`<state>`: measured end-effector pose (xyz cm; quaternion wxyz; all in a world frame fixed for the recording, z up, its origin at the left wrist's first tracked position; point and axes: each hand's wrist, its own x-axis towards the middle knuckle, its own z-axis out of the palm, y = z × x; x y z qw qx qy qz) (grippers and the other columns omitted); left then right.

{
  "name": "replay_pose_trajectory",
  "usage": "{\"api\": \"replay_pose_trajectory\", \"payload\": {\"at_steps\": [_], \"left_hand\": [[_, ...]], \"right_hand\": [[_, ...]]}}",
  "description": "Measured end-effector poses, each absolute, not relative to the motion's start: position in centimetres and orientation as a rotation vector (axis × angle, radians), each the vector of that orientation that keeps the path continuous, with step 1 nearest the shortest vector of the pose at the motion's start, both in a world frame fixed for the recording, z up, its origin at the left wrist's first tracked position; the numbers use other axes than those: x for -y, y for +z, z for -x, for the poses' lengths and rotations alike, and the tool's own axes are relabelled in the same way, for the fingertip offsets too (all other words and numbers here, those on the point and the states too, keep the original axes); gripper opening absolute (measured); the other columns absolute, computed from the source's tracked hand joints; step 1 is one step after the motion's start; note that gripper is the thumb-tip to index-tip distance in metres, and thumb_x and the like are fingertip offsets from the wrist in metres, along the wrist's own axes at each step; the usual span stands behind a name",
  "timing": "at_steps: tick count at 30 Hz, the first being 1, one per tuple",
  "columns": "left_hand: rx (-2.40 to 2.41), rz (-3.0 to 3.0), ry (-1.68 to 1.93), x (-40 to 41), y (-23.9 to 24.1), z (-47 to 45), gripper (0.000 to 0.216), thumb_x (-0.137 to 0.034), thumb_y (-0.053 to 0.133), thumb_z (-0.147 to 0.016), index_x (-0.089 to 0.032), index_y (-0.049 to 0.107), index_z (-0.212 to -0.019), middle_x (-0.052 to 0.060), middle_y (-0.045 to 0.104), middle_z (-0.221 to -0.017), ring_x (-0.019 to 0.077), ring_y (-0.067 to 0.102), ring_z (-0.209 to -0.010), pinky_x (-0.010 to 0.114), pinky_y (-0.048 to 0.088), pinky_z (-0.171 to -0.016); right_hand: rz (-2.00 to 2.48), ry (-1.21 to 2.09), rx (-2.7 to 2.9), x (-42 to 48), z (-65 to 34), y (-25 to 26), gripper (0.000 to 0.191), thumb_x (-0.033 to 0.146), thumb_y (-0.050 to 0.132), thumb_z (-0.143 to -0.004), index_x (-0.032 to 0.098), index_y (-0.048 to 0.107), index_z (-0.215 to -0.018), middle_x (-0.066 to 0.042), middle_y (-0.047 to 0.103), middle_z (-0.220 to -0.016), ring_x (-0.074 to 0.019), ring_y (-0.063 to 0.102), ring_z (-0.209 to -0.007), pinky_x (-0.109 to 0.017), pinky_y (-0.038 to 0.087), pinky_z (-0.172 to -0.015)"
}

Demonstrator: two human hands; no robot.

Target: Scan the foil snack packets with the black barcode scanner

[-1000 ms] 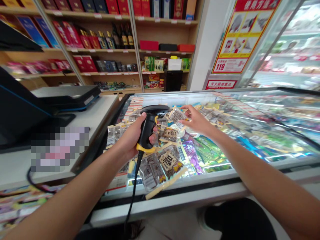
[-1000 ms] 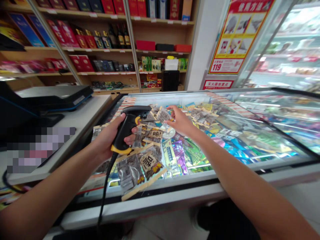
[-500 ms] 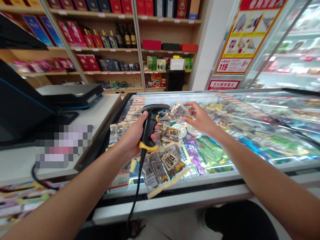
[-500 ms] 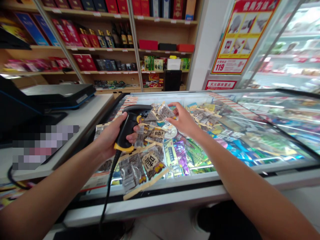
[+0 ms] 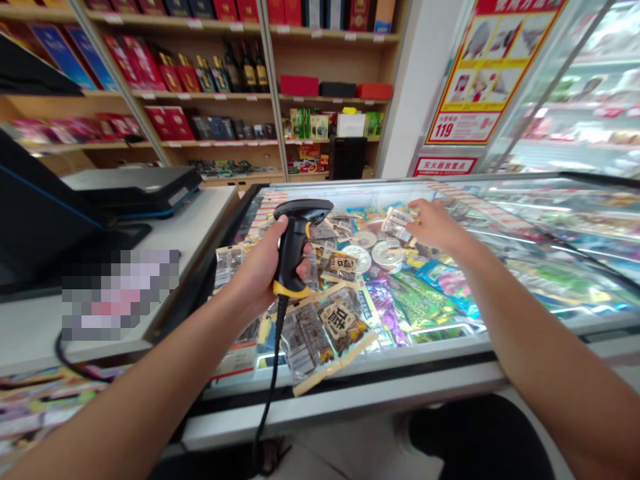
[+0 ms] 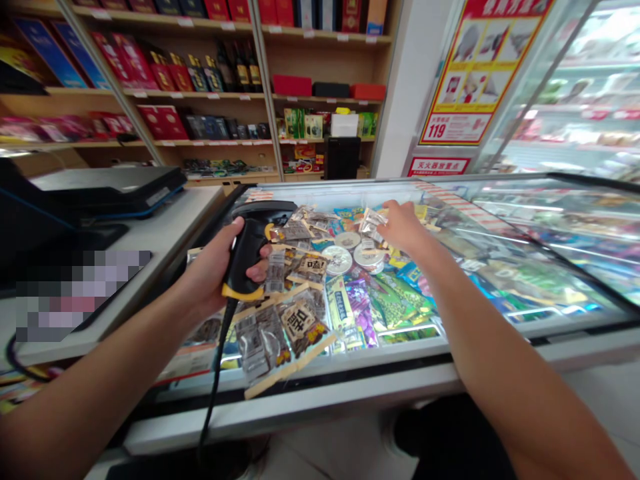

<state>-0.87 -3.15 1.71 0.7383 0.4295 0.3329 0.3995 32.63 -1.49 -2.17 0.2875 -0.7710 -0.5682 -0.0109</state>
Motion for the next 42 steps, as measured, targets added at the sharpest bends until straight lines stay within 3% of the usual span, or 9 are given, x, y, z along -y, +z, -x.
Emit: {"api": "replay_pose_trajectory", "payload": {"at_steps": [4, 8, 12, 19, 23, 27, 31, 35, 42], "left_hand": [[-0.739, -0.942, 0.885, 3.3, 1.8, 0.8, 0.036, -0.045, 0.039, -0.104, -0.017, 0.055, -0.088, 0.000, 0.057, -0.068, 0.0076, 0.048, -0.039, 0.019, 0.041, -0.038], [-0.754, -0.933, 0.891, 3.4, 1.8, 0.6, 0.038, -0.045, 0.037, -0.105, -0.017, 0.055, -0.086, 0.000, 0.056, -0.066, 0.0072, 0.047, -0.038, 0.019, 0.040, -0.038], [-0.748, -0.926, 0.882, 3.5, 1.8, 0.6, 0.039, -0.048, 0.042, -0.103, -0.017, 0.055, -0.084, 0.000, 0.056, -0.066, 0.0070, 0.047, -0.038, 0.019, 0.040, -0.037], [-0.774, -0.938, 0.884, 3.4, 1.6, 0.6, 0.038, -0.048, 0.040, -0.103, -0.017, 0.055, -0.086, 0.000, 0.057, -0.066, 0.0077, 0.047, -0.038, 0.020, 0.040, -0.038], [-0.787, -0.980, 0.874, 3.4, 1.6, 0.6, 0.041, -0.050, 0.042, -0.102, -0.017, 0.056, -0.084, 0.000, 0.057, -0.066, 0.0079, 0.047, -0.039, 0.020, 0.040, -0.038], [-0.821, -1.080, 0.844, 3.3, 1.4, 0.7, 0.047, -0.057, 0.044, -0.099, -0.016, 0.057, -0.080, 0.001, 0.058, -0.063, 0.0090, 0.048, -0.038, 0.020, 0.036, -0.035], [-0.829, -1.183, 0.827, 3.6, 1.3, 0.7, 0.049, -0.059, 0.044, -0.099, -0.017, 0.058, -0.077, 0.002, 0.059, -0.059, 0.0093, 0.047, -0.036, 0.020, 0.035, -0.034], [-0.836, -1.224, 0.823, 3.8, 1.4, 0.7, 0.047, -0.057, 0.041, -0.100, -0.018, 0.056, -0.079, 0.000, 0.055, -0.053, 0.0094, 0.046, -0.034, 0.020, 0.034, -0.035], [-0.808, -1.261, 0.875, 3.7, 1.1, 0.5, 0.042, -0.056, 0.048, -0.098, -0.017, 0.057, -0.085, 0.000, 0.061, -0.067, 0.0075, 0.048, -0.036, 0.020, 0.036, -0.035]], "right_hand": [[1.961, -0.221, 1.606, 1.8, -31.2, -2.6, 0.049, 0.032, 0.078, -0.080, 0.017, 0.067, -0.125, -0.023, 0.055, -0.125, -0.0481, 0.046, -0.130, -0.068, 0.032, -0.110], [1.530, 0.183, 2.185, 3.2, -27.4, -2.7, 0.054, 0.021, 0.076, -0.081, 0.032, 0.067, -0.132, -0.011, 0.057, -0.139, -0.0373, 0.042, -0.142, -0.060, 0.029, -0.119], [1.346, 0.460, 2.419, 4.2, -24.8, -2.9, 0.068, 0.016, 0.080, -0.077, 0.039, 0.065, -0.139, -0.004, 0.050, -0.153, -0.0340, 0.037, -0.148, -0.059, 0.029, -0.121], [1.246, 0.464, 2.409, 3.7, -25.3, -2.0, 0.040, 0.019, 0.064, -0.091, 0.032, 0.072, -0.129, -0.004, 0.071, -0.128, -0.0258, 0.065, -0.119, -0.048, 0.046, -0.109], [1.380, 0.481, 2.168, 3.6, -26.2, -1.4, 0.016, 0.034, 0.061, -0.097, 0.026, 0.074, -0.101, -0.005, 0.075, -0.099, -0.0238, 0.070, -0.088, -0.043, 0.056, -0.085], [1.482, 0.522, 1.971, 3.1, -26.1, -1.5, 0.034, 0.049, 0.060, -0.097, 0.023, 0.058, -0.075, -0.004, 0.064, -0.076, -0.0231, 0.066, -0.074, -0.040, 0.058, -0.068], [1.475, 0.757, 1.796, 2.6, -25.9, -1.9, 0.041, 0.057, 0.060, -0.094, 0.024, 0.053, -0.071, -0.005, 0.060, -0.072, -0.0243, 0.066, -0.070, -0.044, 0.060, -0.061], [1.492, 0.777, 1.735, 2.4, -26.0, -2.0, 0.047, 0.063, 0.064, -0.089, 0.024, 0.052, -0.067, -0.005, 0.060, -0.066, -0.0231, 0.064, -0.064, -0.045, 0.062, -0.059], [1.513, 0.757, 1.696, 2.3, -26.4, -1.8, 0.052, 0.070, 0.066, -0.084, 0.024, 0.051, -0.064, -0.003, 0.060, -0.062, -0.0201, 0.062, -0.058, -0.042, 0.062, -0.056]]}}
